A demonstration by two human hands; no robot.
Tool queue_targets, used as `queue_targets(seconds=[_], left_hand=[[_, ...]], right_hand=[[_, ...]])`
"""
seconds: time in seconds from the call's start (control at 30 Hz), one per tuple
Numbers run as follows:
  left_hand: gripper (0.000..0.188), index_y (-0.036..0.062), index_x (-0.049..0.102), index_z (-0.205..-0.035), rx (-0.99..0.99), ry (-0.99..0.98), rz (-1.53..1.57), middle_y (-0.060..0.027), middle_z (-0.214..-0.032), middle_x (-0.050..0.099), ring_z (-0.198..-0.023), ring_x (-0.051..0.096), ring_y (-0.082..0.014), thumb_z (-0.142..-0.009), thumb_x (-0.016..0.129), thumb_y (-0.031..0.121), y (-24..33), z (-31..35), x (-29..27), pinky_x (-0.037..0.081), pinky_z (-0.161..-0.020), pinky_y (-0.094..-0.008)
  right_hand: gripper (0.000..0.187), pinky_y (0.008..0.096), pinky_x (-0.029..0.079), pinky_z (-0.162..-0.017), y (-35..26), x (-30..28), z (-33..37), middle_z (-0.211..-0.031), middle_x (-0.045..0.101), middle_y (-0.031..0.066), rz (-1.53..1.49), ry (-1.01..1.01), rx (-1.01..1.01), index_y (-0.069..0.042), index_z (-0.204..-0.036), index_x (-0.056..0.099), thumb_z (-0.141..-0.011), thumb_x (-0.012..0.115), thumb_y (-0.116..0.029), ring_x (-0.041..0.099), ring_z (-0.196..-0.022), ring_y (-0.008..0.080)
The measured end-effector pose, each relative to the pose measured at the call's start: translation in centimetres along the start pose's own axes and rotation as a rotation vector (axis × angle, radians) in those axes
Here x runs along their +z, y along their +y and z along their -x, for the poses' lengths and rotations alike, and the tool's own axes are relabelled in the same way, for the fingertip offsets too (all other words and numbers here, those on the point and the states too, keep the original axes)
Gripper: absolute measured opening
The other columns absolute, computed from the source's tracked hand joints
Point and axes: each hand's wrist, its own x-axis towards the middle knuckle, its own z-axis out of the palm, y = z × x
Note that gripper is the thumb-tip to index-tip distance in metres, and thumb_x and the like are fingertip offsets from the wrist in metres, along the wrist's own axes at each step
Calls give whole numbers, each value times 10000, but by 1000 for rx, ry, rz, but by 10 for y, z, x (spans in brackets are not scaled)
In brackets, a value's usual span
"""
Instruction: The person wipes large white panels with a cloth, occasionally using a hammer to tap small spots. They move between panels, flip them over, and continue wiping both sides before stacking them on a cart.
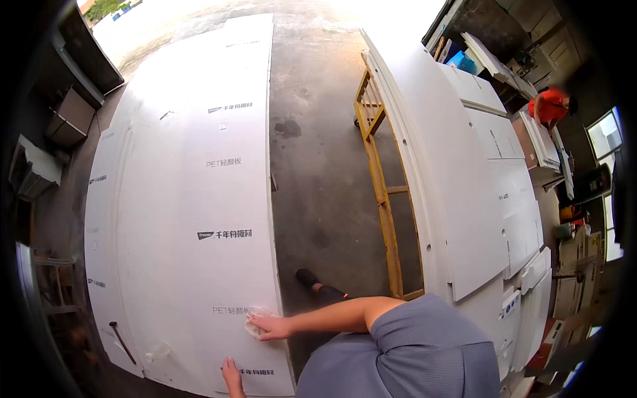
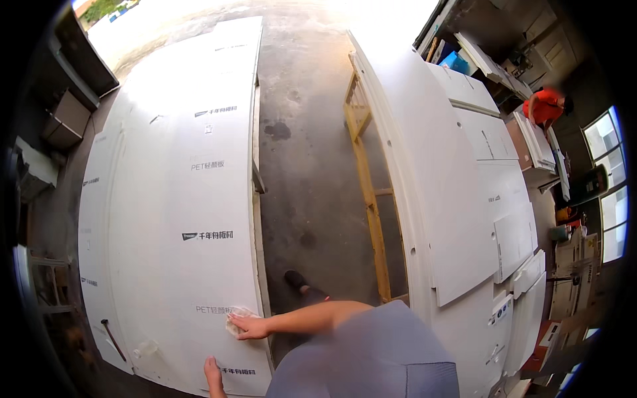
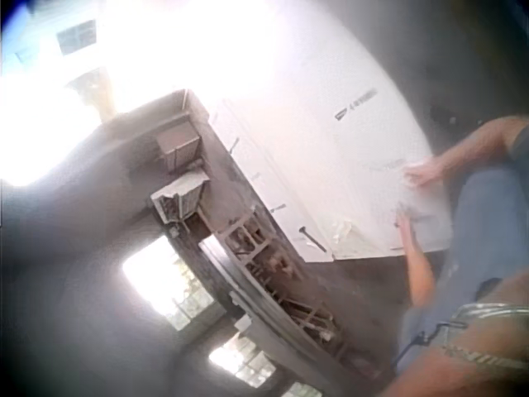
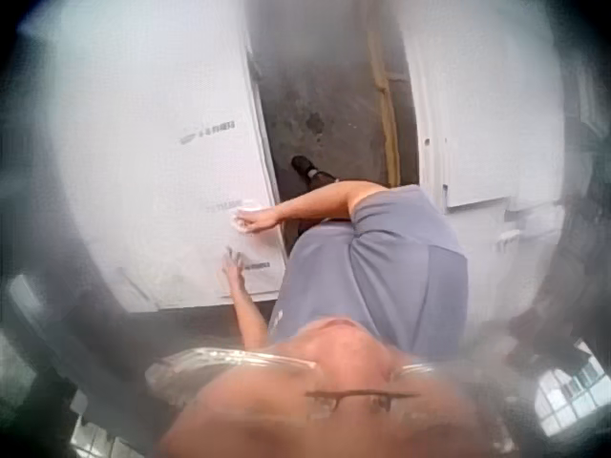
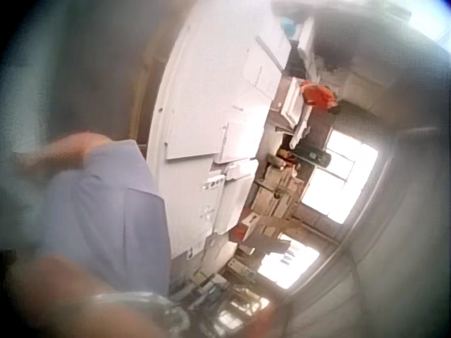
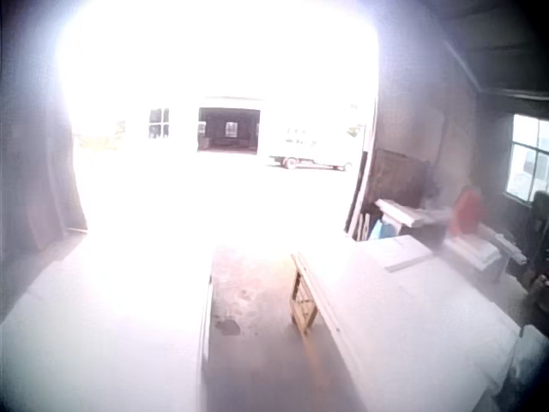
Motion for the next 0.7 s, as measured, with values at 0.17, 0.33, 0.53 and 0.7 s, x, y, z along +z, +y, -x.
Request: queue_targets(seconds=[0.17,0.33,0.53,0.7], left_hand=[[741,170,303,-1520,315,-469,1104,-52,-1508,397,-1312,473,-308,-977,395,665,96,49,68,430,-1014,-566],[293,21,581,-1200,416,-238,1001,-87,-1116,664,-977,666,-199,-933,678,94,100,46,72,568,-800,-328],[588,-70,418,-1375,615,376,375,-212,-1260,592,-1135,602,-306,-887,701,95,19,24,1,490,-983,-384],[807,-44,272,-1508,621,731,-195,-296,-1479,385,-1378,384,-397,-862,706,173,17,-15,11,289,-1160,-437]], right_hand=[[648,369,269,-1171,-88,-6,-6,-1601,300,134,-491,-143,-160,-207,-1601,187,-1046,449,-415,340,-1441,274],[553,342,448,-990,-93,-47,67,-1312,605,63,-705,255,72,-111,-1445,503,-1015,514,-457,563,-1174,178],[345,310,500,-894,-50,-18,284,-1068,684,97,-579,1090,384,-1,-1238,639,-969,564,-204,619,-1003,163],[448,345,486,-952,-30,46,409,-1184,646,120,-471,1714,504,-4,-1343,552,-932,610,-172,606,-1118,218]])
